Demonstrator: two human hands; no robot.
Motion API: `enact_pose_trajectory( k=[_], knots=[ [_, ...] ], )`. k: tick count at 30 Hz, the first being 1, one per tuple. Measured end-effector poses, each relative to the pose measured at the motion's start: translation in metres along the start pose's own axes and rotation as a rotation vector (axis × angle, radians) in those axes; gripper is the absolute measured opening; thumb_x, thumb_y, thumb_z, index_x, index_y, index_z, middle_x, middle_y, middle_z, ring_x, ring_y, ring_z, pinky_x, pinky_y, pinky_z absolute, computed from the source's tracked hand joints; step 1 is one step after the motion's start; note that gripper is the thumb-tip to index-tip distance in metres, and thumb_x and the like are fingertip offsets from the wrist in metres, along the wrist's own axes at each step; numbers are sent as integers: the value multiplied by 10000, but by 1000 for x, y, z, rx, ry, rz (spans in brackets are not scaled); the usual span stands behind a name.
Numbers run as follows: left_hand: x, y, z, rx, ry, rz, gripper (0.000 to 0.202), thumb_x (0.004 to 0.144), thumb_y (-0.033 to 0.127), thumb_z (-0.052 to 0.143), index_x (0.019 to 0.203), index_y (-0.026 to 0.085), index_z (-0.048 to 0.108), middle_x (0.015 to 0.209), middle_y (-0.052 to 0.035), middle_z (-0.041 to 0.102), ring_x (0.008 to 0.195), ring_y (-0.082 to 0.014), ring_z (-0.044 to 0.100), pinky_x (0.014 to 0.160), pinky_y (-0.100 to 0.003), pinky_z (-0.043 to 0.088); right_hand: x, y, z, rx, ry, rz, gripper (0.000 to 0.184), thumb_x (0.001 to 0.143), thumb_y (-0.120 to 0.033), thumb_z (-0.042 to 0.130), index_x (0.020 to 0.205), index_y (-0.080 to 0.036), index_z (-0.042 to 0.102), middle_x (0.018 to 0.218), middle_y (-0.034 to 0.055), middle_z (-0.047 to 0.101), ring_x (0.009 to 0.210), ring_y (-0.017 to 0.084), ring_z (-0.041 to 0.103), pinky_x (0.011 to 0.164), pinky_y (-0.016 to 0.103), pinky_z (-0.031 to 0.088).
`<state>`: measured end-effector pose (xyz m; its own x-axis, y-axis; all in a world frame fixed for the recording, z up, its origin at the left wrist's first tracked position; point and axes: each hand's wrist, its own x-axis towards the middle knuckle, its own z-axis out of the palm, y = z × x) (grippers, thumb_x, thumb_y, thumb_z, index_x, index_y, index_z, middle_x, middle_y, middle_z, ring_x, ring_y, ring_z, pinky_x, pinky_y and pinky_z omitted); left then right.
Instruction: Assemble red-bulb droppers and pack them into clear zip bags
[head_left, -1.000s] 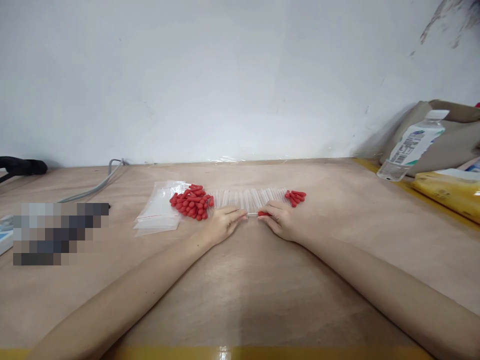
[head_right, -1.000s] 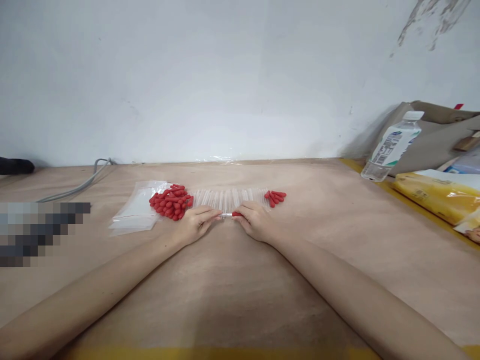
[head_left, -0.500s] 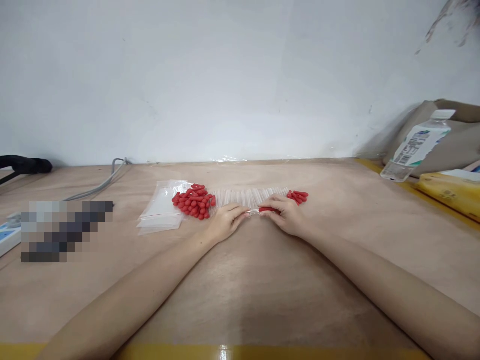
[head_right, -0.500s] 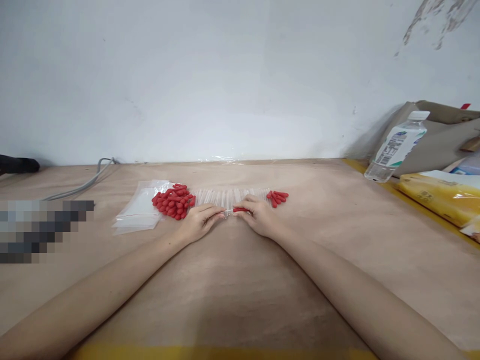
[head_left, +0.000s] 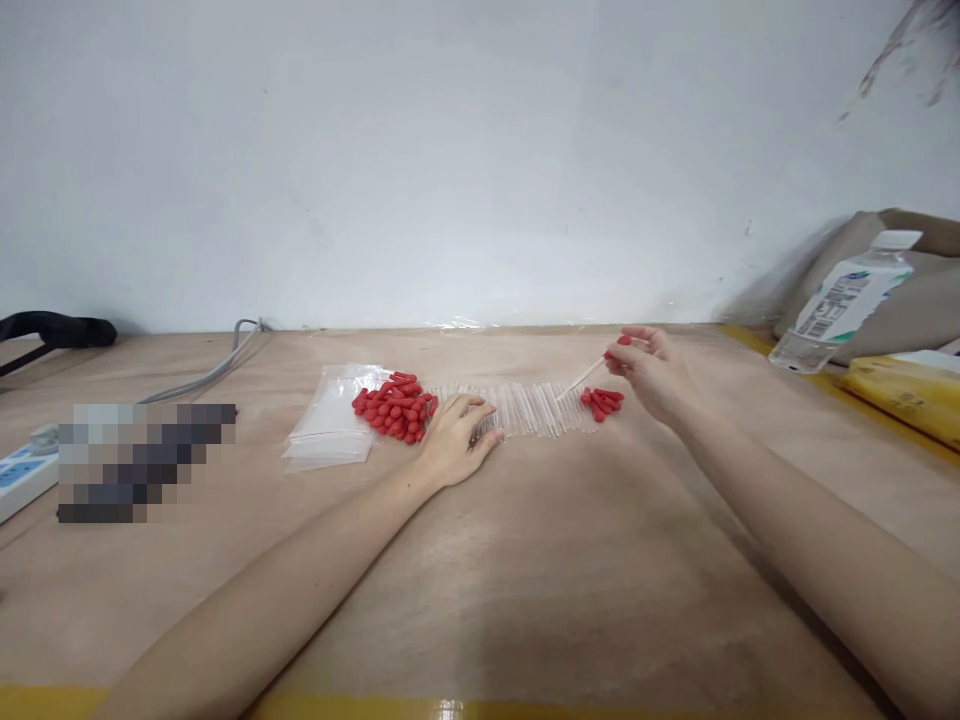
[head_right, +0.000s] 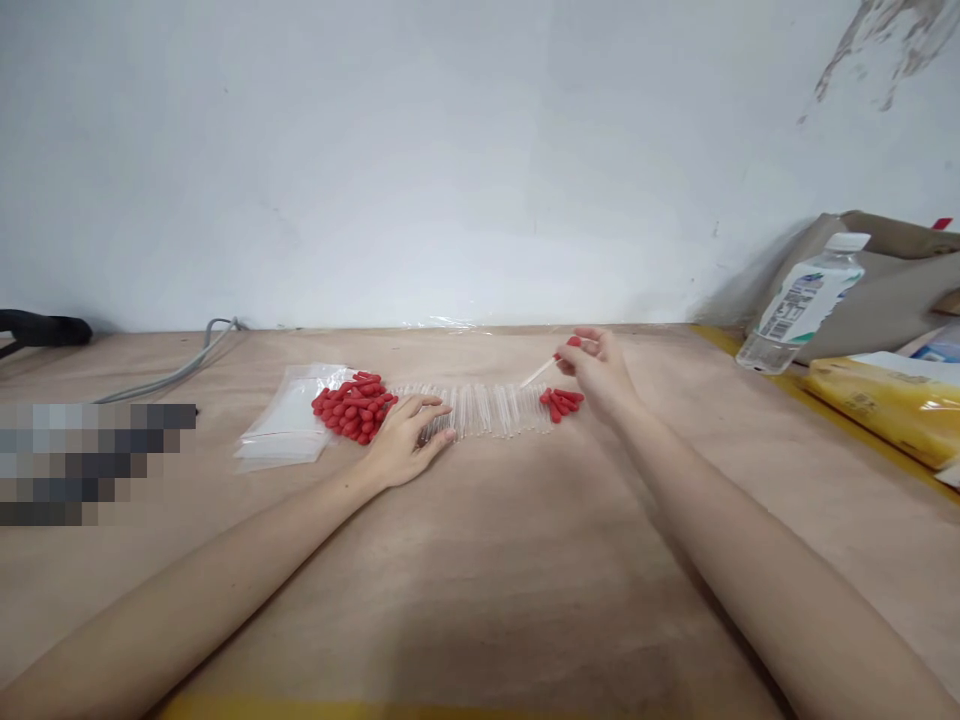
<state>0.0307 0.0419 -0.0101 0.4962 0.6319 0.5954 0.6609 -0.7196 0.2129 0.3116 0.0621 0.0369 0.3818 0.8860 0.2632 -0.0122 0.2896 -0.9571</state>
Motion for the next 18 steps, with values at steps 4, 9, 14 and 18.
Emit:
enact_pose_trajectory(
  k=[4,9,14,18],
  knots=[
    [1,0,1,-7,-31,-8,264,811,305,561,1025,167,630,1042,-103,594,1007,-255,525,885,-440,429,32,8,-33,-214,95,123,199,655,-164,562,852,-179,577,668,10,533,568,111,498,541,254,424],
    [1,0,0,-24,-29,3,273,820,308,549,1037,159,623,1046,-111,590,1008,-255,525,873,-430,439,39,38,-46,-548,22,117,323,642,-153,590,964,-151,612,751,45,602,614,134,527,577,263,423],
    [0,-1,1,-34,-29,11,271,820,296,548,1049,166,613,1036,-110,590,999,-249,528,867,-428,444,37,59,-40,-835,-98,73,270,671,-224,624,928,-143,611,684,24,600,607,136,551,578,251,423],
    [0,-1,1,-32,-40,-2,279,821,299,547,1053,158,609,1040,-109,590,1002,-248,522,870,-422,442,39,62,-44,-888,-119,57,283,717,-318,614,940,-145,622,729,43,625,642,145,571,613,260,435]
  ],
)
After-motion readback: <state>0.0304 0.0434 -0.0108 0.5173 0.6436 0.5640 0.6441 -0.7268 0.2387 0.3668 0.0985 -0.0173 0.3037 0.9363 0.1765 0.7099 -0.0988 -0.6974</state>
